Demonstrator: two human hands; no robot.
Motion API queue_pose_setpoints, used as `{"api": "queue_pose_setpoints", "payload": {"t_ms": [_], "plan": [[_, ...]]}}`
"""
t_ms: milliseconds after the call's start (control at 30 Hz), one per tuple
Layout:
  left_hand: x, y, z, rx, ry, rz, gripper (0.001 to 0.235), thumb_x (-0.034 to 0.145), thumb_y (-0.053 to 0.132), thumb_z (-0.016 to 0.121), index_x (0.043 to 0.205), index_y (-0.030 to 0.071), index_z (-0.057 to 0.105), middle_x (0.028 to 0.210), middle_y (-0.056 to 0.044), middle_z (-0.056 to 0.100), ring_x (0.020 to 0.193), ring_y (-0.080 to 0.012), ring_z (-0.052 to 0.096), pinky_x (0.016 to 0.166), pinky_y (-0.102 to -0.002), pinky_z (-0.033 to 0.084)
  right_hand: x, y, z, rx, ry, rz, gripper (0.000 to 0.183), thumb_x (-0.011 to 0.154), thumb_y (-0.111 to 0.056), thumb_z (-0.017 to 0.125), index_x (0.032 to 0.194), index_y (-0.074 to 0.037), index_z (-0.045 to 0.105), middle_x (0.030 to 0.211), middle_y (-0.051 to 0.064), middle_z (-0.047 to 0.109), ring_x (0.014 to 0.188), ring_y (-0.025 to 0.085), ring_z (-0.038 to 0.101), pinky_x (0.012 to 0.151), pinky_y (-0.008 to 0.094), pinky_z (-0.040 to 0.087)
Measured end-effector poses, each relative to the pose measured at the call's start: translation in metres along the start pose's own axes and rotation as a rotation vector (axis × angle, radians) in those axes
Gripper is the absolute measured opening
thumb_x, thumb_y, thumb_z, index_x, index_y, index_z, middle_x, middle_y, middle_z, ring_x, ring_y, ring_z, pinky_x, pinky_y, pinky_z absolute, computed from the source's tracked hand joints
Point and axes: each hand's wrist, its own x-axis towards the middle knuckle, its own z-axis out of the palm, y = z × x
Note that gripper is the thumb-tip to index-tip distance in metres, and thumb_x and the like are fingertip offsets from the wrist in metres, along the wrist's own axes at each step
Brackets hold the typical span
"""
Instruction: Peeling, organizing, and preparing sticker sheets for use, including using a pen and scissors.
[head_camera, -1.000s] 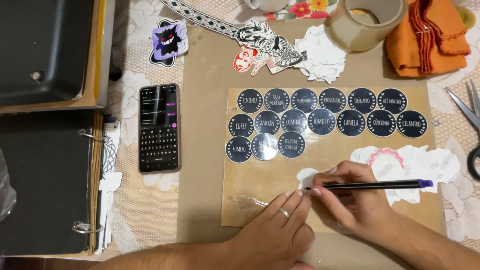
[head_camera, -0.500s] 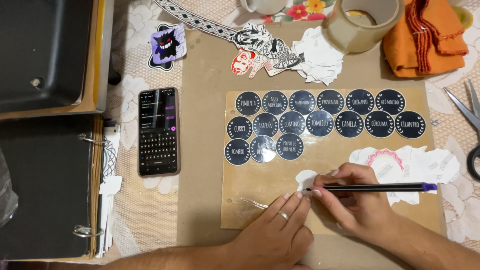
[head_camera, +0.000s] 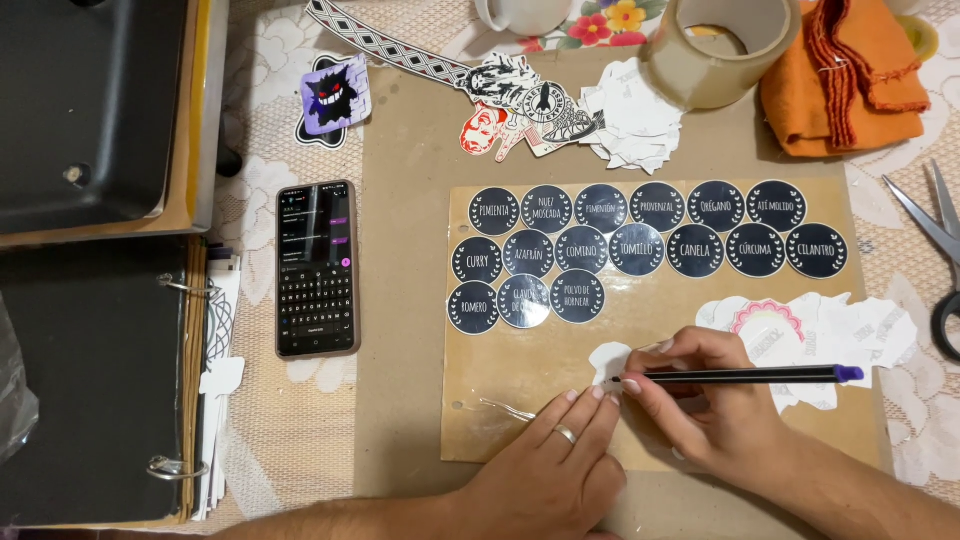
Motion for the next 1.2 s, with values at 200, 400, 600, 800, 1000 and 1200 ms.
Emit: {"api": "queue_pose_setpoints", "payload": {"t_ms": [200, 400, 600, 800, 1000, 1200], "plan": [[-0.002, 0.0001, 0.0004, 0.01, -0.034, 0.007, 0.042, 0.111, 0.02, 0.018, 0.091, 0.002, 0.05, 0.132, -0.036, 0.062, 0.128, -0.0478, 0.061, 0.112, -0.052, 0.047, -0.0035, 0.0054, -0.0015, -0.087, 0.011, 0.006, 0.035, 0.087, -0.007, 0.067, 0.107, -0.007, 0.038, 0.082, 0.005, 0.072, 0.053, 0.005, 0.065, 0.05, 0.016, 0.05], [0.0002, 0.0003, -0.0016, 0.02, -0.003, 0.002, 0.036, 0.11, 0.014, 0.021, 0.089, 0.004, 0.048, 0.13, -0.035, 0.064, 0.125, -0.0466, 0.064, 0.109, -0.052, 0.05, -0.0036, 0.0055, -0.0001, -0.058, 0.016, 0.019, 0.035, 0.088, -0.005, 0.065, 0.109, -0.006, 0.036, 0.08, 0.006, 0.071, 0.053, 0.006, 0.064, 0.052, 0.017, 0.049], [0.0003, 0.0006, 0.0, 0.032, 0.011, -0.005, 0.03, 0.107, 0.009, 0.027, 0.089, 0.004, 0.05, 0.131, -0.034, 0.064, 0.125, -0.0452, 0.064, 0.11, -0.05, 0.05, -0.0053, 0.0071, -0.0023, -0.141, 0.054, 0.005, 0.037, 0.085, -0.008, 0.07, 0.106, -0.006, 0.039, 0.081, 0.005, 0.073, 0.053, 0.005, 0.064, 0.052, 0.016, 0.049], [0.0004, 0.0004, 0.001, 0.038, 0.023, -0.006, 0.029, 0.106, 0.008, 0.026, 0.088, 0.005, 0.048, 0.13, -0.033, 0.065, 0.124, -0.0443, 0.065, 0.109, -0.05, 0.05, -0.0052, 0.0055, -0.0011, -0.116, 0.05, 0.025, 0.035, 0.086, -0.009, 0.069, 0.105, -0.007, 0.039, 0.079, 0.004, 0.072, 0.047, 0.003, 0.06, 0.044, 0.016, 0.045], [0.0016, 0.0009, 0.0016, 0.04, 0.055, -0.012, 0.025, 0.105, 0.004, 0.032, 0.085, 0.005, 0.047, 0.127, -0.032, 0.066, 0.122, -0.0438, 0.067, 0.107, -0.05, 0.052, -0.0019, 0.0019, -0.0003, 0.023, 0.019, 0.026, 0.033, 0.09, -0.004, 0.062, 0.108, -0.007, 0.034, 0.075, 0.008, 0.067, 0.048, 0.008, 0.056, 0.046, 0.018, 0.043], [0.0024, 0.0008, 0.0006, 0.055, 0.052, -0.008, 0.025, 0.105, 0.004, 0.031, 0.086, 0.006, 0.047, 0.127, -0.032, 0.067, 0.121, -0.0427, 0.067, 0.107, -0.049, 0.052, -0.007, 0.0092, 0.0016, -0.048, 0.085, 0.054, 0.037, 0.087, -0.006, 0.068, 0.111, -0.005, 0.039, 0.085, 0.008, 0.072, 0.063, 0.008, 0.07, 0.056, 0.017, 0.056]]}}
